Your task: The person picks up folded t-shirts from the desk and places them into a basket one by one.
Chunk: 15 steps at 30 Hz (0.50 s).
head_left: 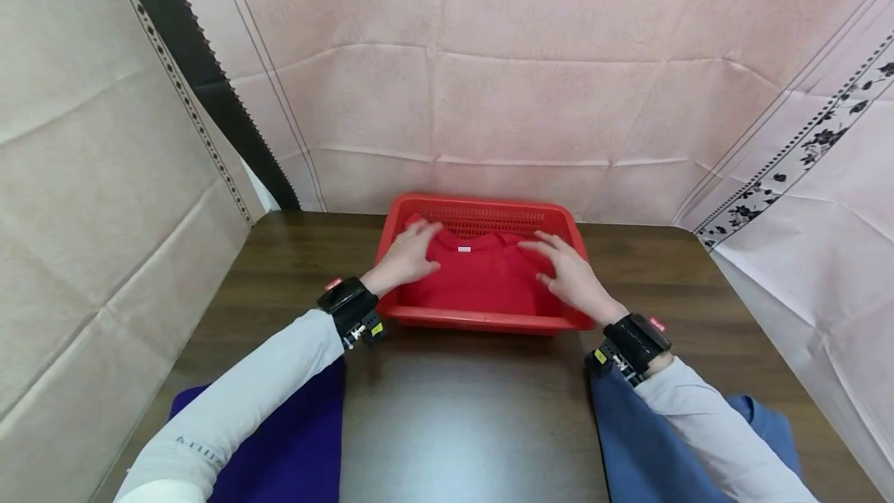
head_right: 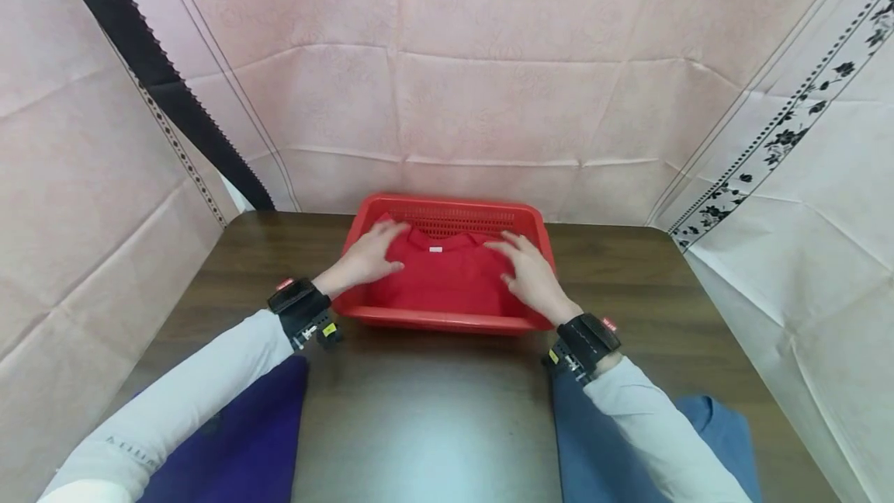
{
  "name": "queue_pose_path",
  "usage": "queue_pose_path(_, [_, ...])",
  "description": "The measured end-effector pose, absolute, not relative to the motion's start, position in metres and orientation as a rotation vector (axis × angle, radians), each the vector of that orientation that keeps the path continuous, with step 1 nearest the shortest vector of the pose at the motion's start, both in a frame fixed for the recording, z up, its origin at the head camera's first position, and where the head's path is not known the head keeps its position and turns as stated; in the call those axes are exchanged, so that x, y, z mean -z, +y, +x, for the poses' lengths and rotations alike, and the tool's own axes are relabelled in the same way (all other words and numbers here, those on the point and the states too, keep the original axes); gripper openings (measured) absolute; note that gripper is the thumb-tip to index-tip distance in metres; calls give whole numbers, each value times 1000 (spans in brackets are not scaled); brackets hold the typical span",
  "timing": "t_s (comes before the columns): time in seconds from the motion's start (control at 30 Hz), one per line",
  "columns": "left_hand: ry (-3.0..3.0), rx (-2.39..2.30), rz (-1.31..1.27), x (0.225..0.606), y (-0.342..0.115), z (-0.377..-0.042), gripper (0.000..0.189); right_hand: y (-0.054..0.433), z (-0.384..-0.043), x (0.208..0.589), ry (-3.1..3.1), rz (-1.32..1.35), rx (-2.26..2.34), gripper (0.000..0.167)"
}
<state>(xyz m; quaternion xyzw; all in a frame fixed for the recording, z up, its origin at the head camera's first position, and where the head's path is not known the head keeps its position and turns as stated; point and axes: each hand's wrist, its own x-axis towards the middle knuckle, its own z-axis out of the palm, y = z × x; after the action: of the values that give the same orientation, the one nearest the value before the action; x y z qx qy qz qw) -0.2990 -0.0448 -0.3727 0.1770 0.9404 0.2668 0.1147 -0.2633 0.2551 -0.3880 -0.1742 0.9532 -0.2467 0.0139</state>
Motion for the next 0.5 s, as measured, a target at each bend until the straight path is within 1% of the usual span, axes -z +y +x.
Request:
queue_pose_path(0.07, [2725,-442,698,374,-43,-297,71,254,-262,390,2875,-686,610,61])
queue_pose_path(0.1, [2664,-316,747,375,-42,-295,69,253,-262,392,2806,-722,552,60])
queue_pose_path(0.17, [2532,-168,745,379,-41,-293,68,252,-261,395,2661,-693,491,58])
queue_pose_path(0.27, [2428,-125,629,386,-42,-291,69,251,-260,399,2542,-556,460,59])
queue_pose_path(0.37, [2414,-128,575,392,-42,-292,69,250,-259,401,2512,-465,491,61])
queue_pose_path(0.4, [2418,-123,585,392,-42,-292,68,249,-259,401,2520,-459,497,62])
queue_pose_path(0.5, [2478,-137,655,393,-42,-295,60,248,-260,402,2605,-560,484,58])
